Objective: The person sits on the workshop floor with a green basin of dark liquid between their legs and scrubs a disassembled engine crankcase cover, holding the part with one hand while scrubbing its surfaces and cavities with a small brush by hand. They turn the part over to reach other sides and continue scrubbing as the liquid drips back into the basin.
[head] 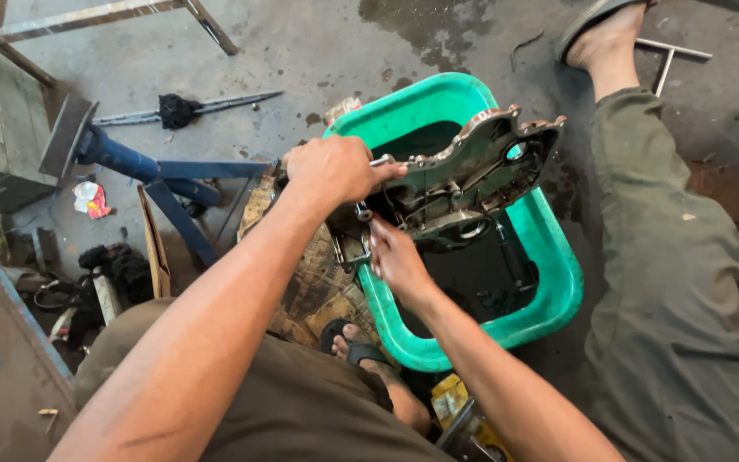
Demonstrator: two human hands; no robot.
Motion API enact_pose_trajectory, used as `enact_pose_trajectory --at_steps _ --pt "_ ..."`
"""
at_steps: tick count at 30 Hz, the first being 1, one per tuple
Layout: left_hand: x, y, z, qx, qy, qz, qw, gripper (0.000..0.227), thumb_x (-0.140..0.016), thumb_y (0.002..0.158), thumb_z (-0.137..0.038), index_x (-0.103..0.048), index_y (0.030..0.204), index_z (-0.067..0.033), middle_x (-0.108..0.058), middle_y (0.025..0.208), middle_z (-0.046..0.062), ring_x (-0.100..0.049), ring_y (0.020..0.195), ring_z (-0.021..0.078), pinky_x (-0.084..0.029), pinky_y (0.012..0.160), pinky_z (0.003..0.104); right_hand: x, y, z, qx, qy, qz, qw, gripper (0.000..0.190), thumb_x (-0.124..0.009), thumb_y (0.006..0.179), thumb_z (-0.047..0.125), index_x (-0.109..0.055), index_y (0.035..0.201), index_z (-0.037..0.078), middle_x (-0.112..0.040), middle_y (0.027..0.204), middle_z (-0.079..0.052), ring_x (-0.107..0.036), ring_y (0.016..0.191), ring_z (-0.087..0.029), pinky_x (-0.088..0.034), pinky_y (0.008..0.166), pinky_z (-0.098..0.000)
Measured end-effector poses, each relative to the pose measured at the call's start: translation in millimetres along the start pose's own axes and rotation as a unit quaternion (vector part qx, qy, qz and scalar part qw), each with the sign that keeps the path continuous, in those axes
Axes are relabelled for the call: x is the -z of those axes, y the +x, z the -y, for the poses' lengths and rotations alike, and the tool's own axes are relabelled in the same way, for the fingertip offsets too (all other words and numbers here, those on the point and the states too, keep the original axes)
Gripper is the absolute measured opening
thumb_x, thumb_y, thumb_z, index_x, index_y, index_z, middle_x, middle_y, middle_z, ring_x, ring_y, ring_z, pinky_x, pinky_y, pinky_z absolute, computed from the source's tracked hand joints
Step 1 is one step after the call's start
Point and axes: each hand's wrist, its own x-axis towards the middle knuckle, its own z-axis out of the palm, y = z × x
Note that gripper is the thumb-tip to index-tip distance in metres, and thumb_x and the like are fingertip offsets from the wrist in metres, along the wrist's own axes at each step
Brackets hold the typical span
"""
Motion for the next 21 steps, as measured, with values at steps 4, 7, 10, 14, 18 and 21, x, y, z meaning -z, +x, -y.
enact_pose_trajectory --at_steps 4,7,10,14,18,21 --pt "2.9 -4.7 -2.5 -0.003 -0.003 0.0 1.0 0.078 -0.059 0.077 -0.086 -0.08 0.102 -0.0145 -0.075 0.11 0.016 -0.07 0.108 0.0377 -0.054 0.089 0.054 11.9 3.0 -19.1 -0.018 -0.031 -0.026 0.999 0.035 -0.048 0.103 0.01 -0.058 0.133 0.025 -0.046 0.074 0.002 -0.039 0.056 -0.012 -0.038 0.05 -0.0293" --pt "-7.2 -7.2 -0.4 -0.008 -0.001 -0.006 1.0 0.079 -0.059 0.078 -0.086 -0.08 0.1 -0.013 -0.075 0.108 0.017 -0.071 0.106 0.0379 -0.054 0.088 0.054 14.8 10.3 -29.7 0.217 -0.352 -0.038 0.91 0.017 -0.053 0.104 0.005 -0.061 0.119 0.003 -0.062 0.083 -0.017 -0.061 0.07 -0.03 -0.052 0.065 -0.0438" --pt "-6.0 -13.4 -1.1 -0.009 -0.004 -0.024 1.0 0.081 -0.059 0.079 -0.087 -0.08 0.098 -0.0114 -0.076 0.105 0.018 -0.072 0.103 0.0376 -0.056 0.086 0.053 -4.6 -8.0 7.6 0.136 -0.453 -0.075 0.878 0.027 -0.048 0.1 0.007 -0.062 0.123 0.006 -0.072 0.097 -0.025 -0.072 0.091 -0.045 -0.054 0.075 -0.0531" --pt "1.0 -19.0 -2.4 -0.012 0.001 -0.021 1.0 0.074 -0.058 0.079 -0.084 -0.08 0.098 -0.0161 -0.076 0.103 0.015 -0.072 0.101 0.0361 -0.054 0.086 0.057 -17.3 -18.1 27.3 0.079 -0.606 -0.086 0.787 0.051 -0.045 0.09 0.009 -0.049 0.141 0.009 -0.068 0.103 -0.029 -0.07 0.089 -0.05 -0.056 0.073 -0.0578" --pt "-6.4 -9.8 -0.8 -0.011 -0.001 -0.024 1.0 0.078 -0.059 0.078 -0.086 -0.08 0.098 -0.0136 -0.076 0.105 0.015 -0.072 0.102 0.0361 -0.054 0.086 0.056 -8.0 -5.0 3.0 0.036 -0.68 -0.063 0.729 0.043 -0.042 0.102 0.017 -0.048 0.142 0.004 -0.071 0.101 -0.029 -0.073 0.091 -0.047 -0.06 0.074 -0.0561" --pt "-1.2 -16.7 -3.4 -0.007 -0.005 -0.014 1.0 0.077 -0.059 0.077 -0.086 -0.081 0.099 -0.0154 -0.076 0.106 0.014 -0.072 0.104 0.0358 -0.053 0.088 0.057 -9.9 -16.4 15.2 0.035 -0.638 -0.078 0.765 0.047 -0.04 0.097 0.014 -0.05 0.143 0.009 -0.07 0.101 -0.031 -0.071 0.092 -0.048 -0.057 0.073 -0.0583"
